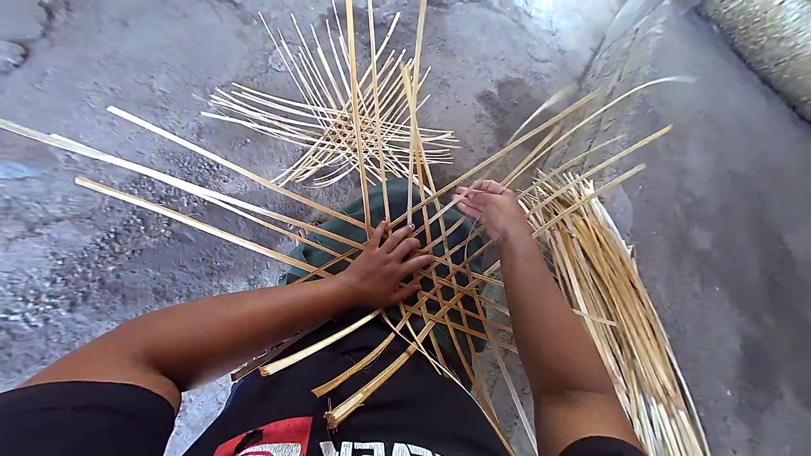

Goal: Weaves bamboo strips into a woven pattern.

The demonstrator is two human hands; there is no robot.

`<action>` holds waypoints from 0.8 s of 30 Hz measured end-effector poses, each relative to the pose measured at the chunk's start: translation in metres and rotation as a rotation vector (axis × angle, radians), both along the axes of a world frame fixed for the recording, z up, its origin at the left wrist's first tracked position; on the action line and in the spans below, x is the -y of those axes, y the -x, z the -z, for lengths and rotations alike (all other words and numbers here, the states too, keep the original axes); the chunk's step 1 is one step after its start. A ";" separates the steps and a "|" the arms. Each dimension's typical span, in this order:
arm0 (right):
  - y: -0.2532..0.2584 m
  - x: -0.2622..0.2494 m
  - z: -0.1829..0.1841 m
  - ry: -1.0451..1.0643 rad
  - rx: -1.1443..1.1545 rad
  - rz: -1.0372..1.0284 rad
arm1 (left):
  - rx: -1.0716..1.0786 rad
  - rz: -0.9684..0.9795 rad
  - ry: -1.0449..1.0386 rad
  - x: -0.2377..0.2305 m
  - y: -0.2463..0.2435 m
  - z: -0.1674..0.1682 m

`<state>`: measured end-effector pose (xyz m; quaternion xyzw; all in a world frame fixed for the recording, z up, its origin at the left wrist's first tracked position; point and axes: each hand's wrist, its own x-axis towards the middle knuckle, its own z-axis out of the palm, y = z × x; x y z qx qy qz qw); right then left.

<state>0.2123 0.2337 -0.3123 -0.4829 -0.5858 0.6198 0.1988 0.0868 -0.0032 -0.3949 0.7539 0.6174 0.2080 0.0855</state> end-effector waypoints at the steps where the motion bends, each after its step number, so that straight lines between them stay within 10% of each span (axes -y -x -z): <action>1: 0.002 -0.001 0.002 0.049 -0.086 -0.029 | -0.002 0.004 0.003 0.000 0.000 0.000; 8: -0.005 0.002 0.003 0.208 -0.240 -0.417 | -0.005 0.024 0.043 -0.001 0.004 -0.003; 15: 0.004 0.032 0.007 -0.012 -0.233 0.349 | 0.008 0.029 0.029 -0.002 0.003 0.000; 24: 0.037 0.010 -0.004 -0.064 0.040 -0.321 | -0.007 0.022 0.049 -0.003 0.004 -0.002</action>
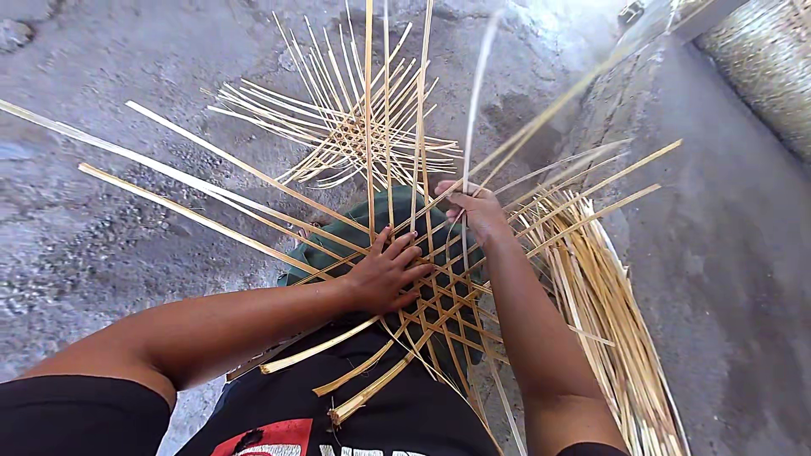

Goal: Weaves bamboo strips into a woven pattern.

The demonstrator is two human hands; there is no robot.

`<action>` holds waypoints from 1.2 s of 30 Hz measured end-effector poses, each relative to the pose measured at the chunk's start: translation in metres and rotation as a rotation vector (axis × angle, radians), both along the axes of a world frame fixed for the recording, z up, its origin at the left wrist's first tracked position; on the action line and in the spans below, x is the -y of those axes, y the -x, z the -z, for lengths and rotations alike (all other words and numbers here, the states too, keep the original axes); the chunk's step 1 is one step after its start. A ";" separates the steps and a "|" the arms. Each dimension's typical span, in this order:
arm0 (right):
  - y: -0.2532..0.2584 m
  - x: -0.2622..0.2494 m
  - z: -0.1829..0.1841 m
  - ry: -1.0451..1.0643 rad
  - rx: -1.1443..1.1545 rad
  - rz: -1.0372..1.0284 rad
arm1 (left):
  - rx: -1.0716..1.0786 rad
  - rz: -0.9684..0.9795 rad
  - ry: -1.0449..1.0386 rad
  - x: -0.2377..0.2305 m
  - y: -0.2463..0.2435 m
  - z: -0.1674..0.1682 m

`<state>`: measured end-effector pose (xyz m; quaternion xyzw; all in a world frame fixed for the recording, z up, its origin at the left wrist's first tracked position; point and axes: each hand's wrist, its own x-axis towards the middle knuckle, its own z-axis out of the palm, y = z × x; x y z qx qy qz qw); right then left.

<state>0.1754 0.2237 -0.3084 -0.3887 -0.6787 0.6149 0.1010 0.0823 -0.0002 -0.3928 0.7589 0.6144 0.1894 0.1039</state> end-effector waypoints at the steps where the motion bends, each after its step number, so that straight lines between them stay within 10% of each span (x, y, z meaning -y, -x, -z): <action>1: 0.002 0.001 -0.001 -0.002 -0.040 -0.063 | 0.006 -0.002 -0.006 0.001 0.000 0.000; 4: 0.000 0.001 -0.004 0.101 -0.069 -0.255 | 0.014 0.002 -0.035 0.002 0.000 0.001; 11: -0.020 0.035 0.015 -0.297 -0.421 0.129 | 0.003 0.011 -0.016 0.000 0.000 -0.002; 17: -0.044 0.036 -0.027 -0.854 0.066 0.026 | -0.017 0.010 -0.049 0.002 -0.001 -0.001; 21: -0.081 0.027 -0.049 -0.687 0.075 0.249 | -0.025 0.001 -0.046 0.003 -0.003 0.000; 28: -0.232 0.011 -0.115 -0.420 -0.646 0.533 | -0.015 -0.002 -0.082 0.004 -0.003 0.002; 33: -0.295 -0.007 -0.088 -0.884 0.567 0.603 | 0.038 -0.106 -0.139 0.007 -0.004 0.000; 36: -0.245 0.013 -0.051 -0.912 0.489 0.516 | 0.082 -0.272 -0.182 0.005 0.000 -0.002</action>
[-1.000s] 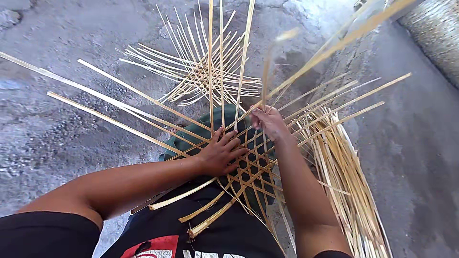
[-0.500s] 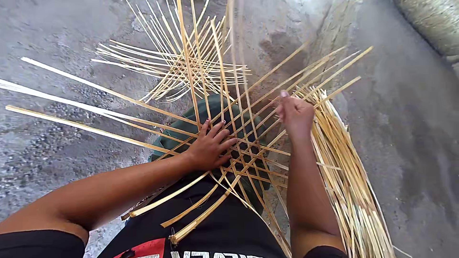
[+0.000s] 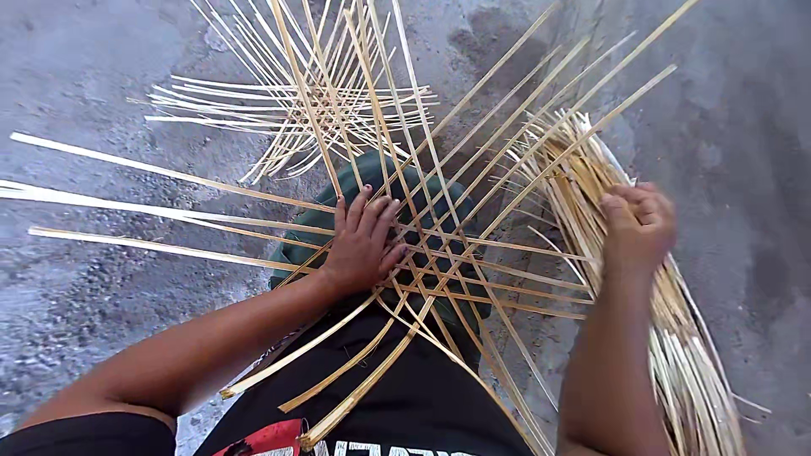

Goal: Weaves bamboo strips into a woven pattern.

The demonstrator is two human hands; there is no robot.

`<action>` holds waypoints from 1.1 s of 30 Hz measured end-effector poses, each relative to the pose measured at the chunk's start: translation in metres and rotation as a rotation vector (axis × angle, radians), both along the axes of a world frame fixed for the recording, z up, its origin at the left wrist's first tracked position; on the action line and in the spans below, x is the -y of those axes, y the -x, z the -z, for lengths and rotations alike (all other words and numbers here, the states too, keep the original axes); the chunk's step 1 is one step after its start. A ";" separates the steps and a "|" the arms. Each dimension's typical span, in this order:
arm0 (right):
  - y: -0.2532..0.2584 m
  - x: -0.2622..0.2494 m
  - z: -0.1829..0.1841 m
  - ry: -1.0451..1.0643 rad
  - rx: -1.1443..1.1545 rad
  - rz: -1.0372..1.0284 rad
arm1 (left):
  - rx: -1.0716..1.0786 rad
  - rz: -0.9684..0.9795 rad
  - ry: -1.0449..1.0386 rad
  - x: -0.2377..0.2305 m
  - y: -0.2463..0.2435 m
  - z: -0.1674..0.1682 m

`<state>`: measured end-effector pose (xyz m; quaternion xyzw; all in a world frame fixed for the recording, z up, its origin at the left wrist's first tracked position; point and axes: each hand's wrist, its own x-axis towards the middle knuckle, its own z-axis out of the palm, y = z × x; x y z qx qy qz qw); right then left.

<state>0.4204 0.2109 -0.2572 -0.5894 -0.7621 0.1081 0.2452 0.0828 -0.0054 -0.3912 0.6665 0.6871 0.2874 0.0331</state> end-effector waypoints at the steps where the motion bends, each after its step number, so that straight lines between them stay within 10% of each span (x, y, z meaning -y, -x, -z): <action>1: 0.027 0.017 0.015 0.065 -0.141 -0.077 | 0.035 -0.040 -0.006 0.000 0.001 0.001; 5: 0.123 0.106 0.085 0.307 -0.226 -0.433 | 0.122 -0.057 0.037 -0.001 0.007 -0.003; 9: 0.141 0.130 0.136 -0.013 -0.027 -0.565 | 0.075 0.044 0.142 0.001 0.027 -0.018; 22: 0.176 0.113 0.115 0.034 -0.029 -0.638 | -0.146 0.027 0.062 0.000 0.029 -0.006; 33: 0.186 0.118 0.134 -0.178 -0.007 -0.663 | 0.293 -0.417 0.198 -0.092 0.055 -0.037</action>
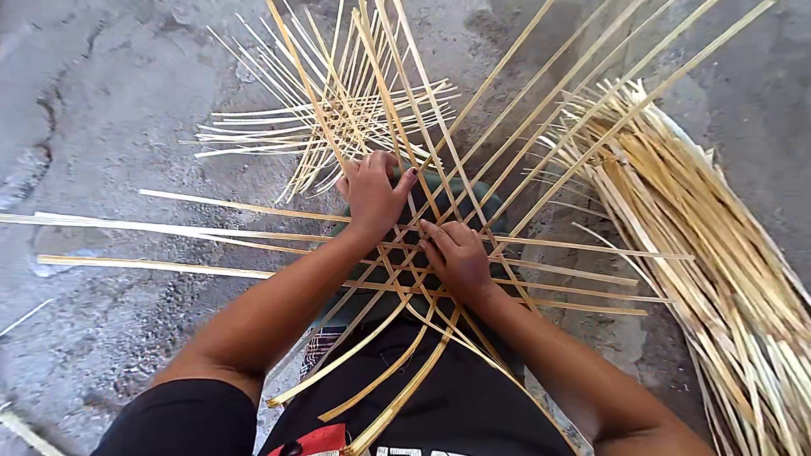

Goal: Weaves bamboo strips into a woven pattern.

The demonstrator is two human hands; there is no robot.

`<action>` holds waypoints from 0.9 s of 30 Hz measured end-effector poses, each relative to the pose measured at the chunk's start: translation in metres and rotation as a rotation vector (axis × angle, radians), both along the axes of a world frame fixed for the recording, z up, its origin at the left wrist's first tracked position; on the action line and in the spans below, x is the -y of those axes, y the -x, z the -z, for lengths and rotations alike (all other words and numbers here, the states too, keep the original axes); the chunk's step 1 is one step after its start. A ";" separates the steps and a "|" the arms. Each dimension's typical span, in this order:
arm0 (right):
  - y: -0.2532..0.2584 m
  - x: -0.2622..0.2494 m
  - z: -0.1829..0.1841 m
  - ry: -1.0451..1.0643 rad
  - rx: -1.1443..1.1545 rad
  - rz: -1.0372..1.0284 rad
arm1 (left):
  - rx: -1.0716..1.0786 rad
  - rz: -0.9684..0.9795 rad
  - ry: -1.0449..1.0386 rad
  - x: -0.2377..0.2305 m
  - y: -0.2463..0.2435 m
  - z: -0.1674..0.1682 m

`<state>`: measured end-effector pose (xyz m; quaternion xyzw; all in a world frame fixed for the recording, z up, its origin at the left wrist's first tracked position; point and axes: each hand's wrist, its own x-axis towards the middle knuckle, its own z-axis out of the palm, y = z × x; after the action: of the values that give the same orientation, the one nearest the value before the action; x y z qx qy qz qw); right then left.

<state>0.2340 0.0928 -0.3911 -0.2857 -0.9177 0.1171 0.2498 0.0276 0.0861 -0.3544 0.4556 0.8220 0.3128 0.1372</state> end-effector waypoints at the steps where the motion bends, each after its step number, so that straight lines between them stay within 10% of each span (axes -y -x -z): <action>1: -0.001 0.000 0.000 0.000 0.010 0.000 | 0.027 -0.017 -0.003 -0.002 0.000 0.007; 18: -0.015 -0.011 -0.017 0.253 -0.137 -0.012 | 0.228 -0.124 -0.545 0.007 0.008 0.032; 21: -0.042 -0.027 -0.048 0.343 -0.164 0.176 | 0.008 0.099 -0.600 0.029 -0.002 0.015; 27: -0.090 -0.046 -0.061 0.467 0.087 0.447 | -0.336 0.773 -0.057 0.052 -0.045 0.024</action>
<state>0.3242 0.1388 -0.3305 -0.5345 -0.7903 0.2544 0.1578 0.0730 0.0337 -0.3782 0.7788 0.5925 0.1822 0.0961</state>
